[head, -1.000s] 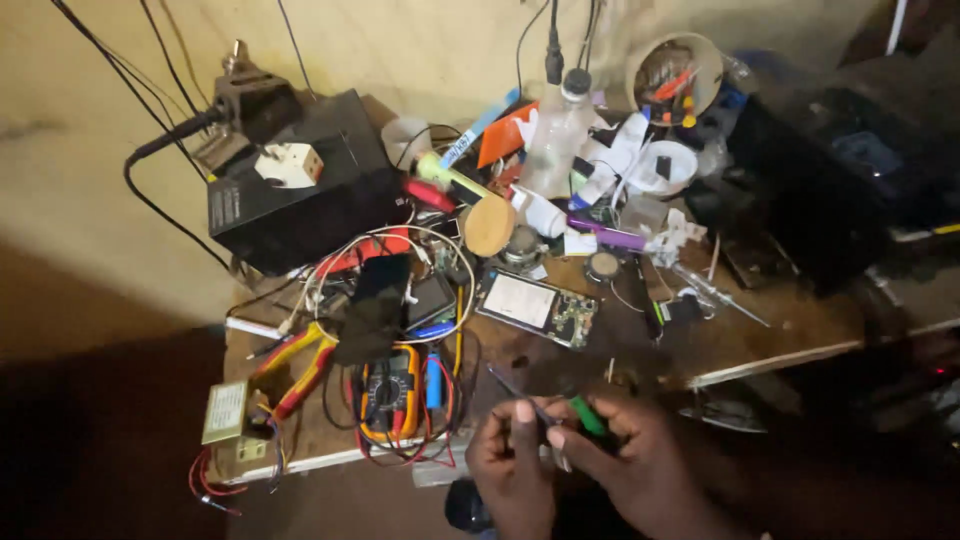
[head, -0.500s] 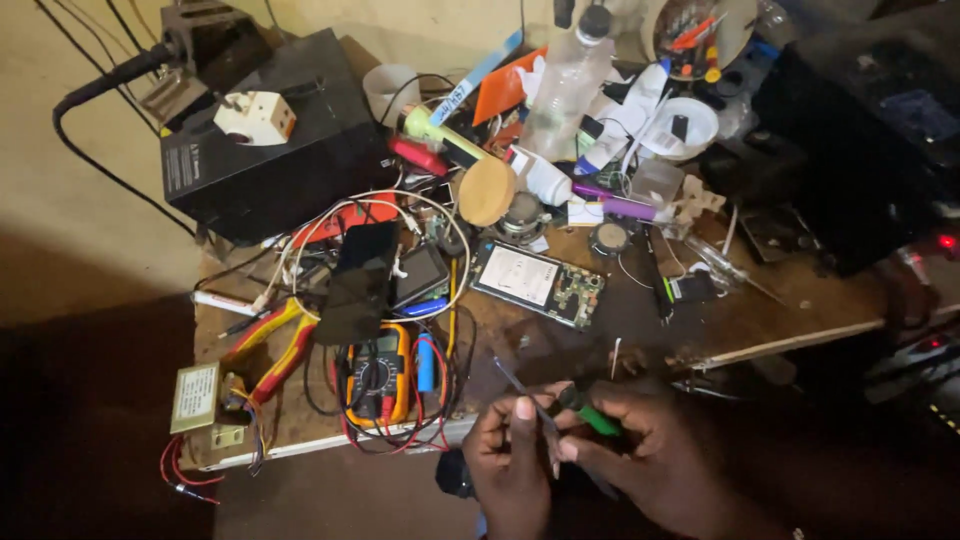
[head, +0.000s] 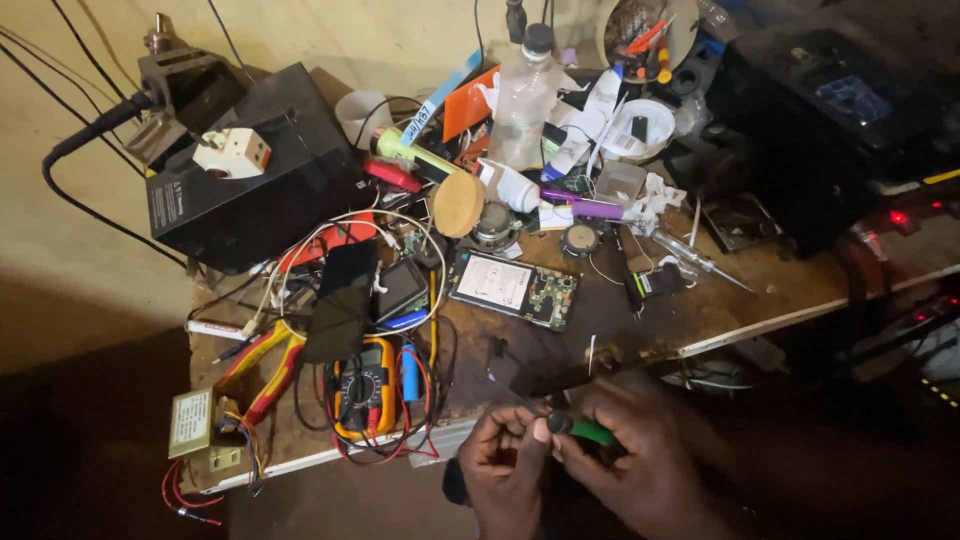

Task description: Using a small tool to manipulate and remove internal components from a disassembled mobile phone.

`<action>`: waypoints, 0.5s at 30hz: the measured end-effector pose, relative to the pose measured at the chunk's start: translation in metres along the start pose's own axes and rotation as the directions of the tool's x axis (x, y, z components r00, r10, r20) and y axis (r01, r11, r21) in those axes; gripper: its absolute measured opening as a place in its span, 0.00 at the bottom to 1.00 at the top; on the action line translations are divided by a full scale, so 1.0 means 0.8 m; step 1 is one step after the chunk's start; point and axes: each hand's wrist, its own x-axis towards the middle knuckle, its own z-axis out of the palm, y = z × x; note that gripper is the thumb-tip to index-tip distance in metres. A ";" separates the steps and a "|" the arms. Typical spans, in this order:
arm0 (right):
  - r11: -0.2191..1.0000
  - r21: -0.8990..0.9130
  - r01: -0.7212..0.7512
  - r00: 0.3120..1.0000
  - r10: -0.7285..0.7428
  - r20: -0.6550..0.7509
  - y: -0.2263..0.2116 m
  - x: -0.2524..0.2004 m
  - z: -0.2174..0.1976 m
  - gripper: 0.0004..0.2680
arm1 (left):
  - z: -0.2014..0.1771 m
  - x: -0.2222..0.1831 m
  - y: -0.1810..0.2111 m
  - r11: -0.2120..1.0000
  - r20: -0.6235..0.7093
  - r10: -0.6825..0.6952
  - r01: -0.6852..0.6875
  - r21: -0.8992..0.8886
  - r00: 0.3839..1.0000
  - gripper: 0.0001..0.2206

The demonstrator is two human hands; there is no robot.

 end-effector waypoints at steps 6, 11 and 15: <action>0.991 0.058 -0.125 0.991 0.122 0.054 0.015 -0.010 0.014 0.01 | 0.013 -0.004 0.020 0.983 -0.029 0.132 -0.127 0.133 0.991 0.06; 1.000 0.018 0.021 1.000 -0.022 0.021 0.003 -0.004 0.014 0.02 | 0.012 -0.008 0.022 0.979 -0.011 0.150 -0.147 0.144 0.989 0.08; 0.998 -0.052 0.026 1.000 -0.025 0.016 0.004 -0.003 0.012 0.02 | 0.007 -0.005 0.016 0.992 0.008 0.095 -0.095 0.082 0.995 0.07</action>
